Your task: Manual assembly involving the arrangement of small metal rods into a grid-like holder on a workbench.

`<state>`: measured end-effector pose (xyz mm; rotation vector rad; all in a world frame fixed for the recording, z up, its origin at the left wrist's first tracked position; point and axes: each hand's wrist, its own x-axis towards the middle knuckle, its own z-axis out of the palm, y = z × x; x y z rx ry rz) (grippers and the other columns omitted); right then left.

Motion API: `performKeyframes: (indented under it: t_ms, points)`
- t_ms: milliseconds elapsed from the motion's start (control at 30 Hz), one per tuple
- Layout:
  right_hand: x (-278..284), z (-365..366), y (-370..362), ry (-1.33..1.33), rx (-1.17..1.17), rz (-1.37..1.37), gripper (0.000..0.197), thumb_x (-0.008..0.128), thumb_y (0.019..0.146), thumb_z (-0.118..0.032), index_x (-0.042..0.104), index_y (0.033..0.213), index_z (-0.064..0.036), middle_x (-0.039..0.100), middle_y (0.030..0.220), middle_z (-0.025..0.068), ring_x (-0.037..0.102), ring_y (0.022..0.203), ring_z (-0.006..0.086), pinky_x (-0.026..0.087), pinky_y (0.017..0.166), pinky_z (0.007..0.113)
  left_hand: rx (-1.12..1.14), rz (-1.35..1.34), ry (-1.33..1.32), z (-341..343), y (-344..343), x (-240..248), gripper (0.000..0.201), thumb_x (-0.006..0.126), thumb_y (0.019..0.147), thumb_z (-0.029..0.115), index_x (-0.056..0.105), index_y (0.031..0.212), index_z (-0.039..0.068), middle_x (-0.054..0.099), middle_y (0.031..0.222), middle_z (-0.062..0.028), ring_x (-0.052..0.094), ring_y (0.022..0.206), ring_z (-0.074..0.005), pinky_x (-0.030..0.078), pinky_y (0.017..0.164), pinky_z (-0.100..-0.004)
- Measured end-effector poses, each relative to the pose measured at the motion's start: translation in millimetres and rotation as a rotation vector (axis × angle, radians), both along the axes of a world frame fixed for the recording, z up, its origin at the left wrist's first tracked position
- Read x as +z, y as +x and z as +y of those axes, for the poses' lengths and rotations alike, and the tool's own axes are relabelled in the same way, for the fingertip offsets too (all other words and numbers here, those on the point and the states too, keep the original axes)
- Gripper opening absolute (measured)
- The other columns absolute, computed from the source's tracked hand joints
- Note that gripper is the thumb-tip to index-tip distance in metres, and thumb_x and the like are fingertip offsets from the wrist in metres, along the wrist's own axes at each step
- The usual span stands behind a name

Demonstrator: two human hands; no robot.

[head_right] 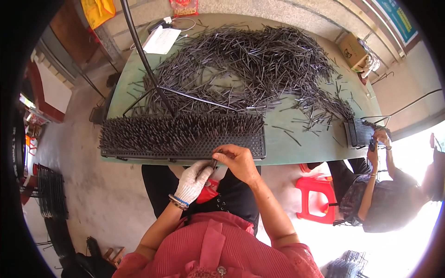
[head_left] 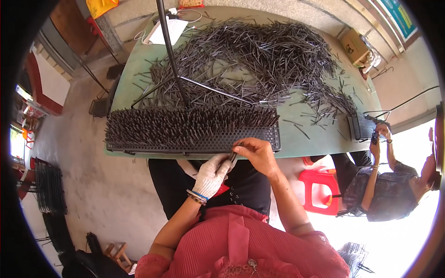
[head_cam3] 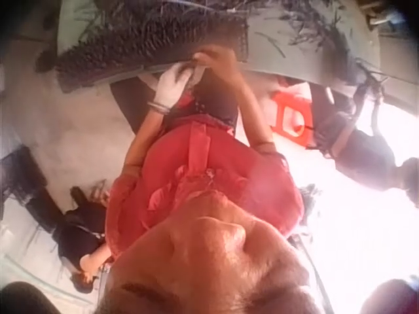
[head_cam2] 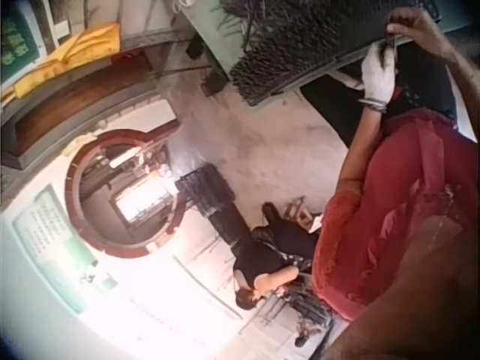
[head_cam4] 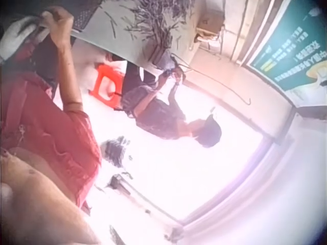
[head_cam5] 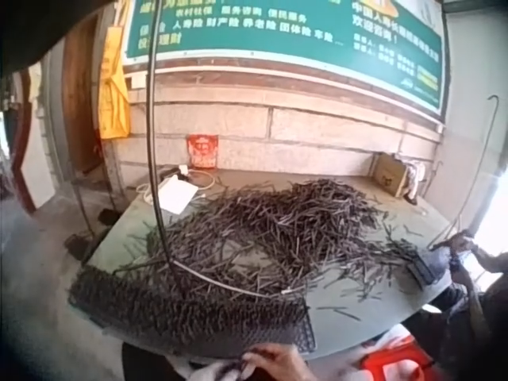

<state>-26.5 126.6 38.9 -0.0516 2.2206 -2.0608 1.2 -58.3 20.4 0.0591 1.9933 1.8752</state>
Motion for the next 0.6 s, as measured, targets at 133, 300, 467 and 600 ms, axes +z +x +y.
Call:
performKeyframes:
  t_ms: [133,300,467,600]
  points:
    - [21.6,9.8,-14.2,0.206,-0.174,0.180,0.017,0.072,0.085,-0.013,0.071,0.097,-0.0014,0.071,0.084,0.0027,0.062,0.077,0.0063,0.049,0.070,0.022,-0.063,-0.011,-0.088,-6.0,-5.7,1.6,0.031,0.054,0.098,0.018,0.055,0.123,0.000,0.063,0.106,-0.0066,0.063,0.087,-0.0115,0.054,0.071,-0.0240]
    - [20.9,14.5,-38.7,0.278,-0.287,0.303,0.016,0.072,0.085,-0.010,0.070,0.097,0.0005,0.072,0.086,0.0048,0.063,0.076,0.0074,0.049,0.072,0.023,-0.113,-0.108,0.005,-10.6,-2.3,-3.8,0.031,0.053,0.098,0.017,0.053,0.125,0.001,0.062,0.108,-0.0078,0.063,0.088,-0.0124,0.053,0.074,-0.0259]
    - [8.8,22.1,-50.6,0.316,-0.280,0.320,0.016,0.071,0.085,-0.009,0.070,0.097,0.0012,0.072,0.086,0.0048,0.062,0.075,0.0075,0.049,0.071,0.023,-0.146,-0.142,-0.001,-12.1,-0.9,-2.9,0.030,0.052,0.098,0.015,0.053,0.124,0.000,0.062,0.111,-0.0092,0.062,0.090,-0.0127,0.053,0.076,-0.0260]
    - [6.4,24.7,-53.1,0.319,-0.226,0.404,0.016,0.071,0.085,-0.008,0.070,0.097,0.0011,0.072,0.087,0.0052,0.063,0.074,0.0080,0.050,0.070,0.024,-0.151,-0.185,0.036,-14.4,1.3,-8.3,0.030,0.052,0.098,0.014,0.053,0.125,0.000,0.063,0.113,-0.0102,0.062,0.092,-0.0131,0.053,0.076,-0.0261]
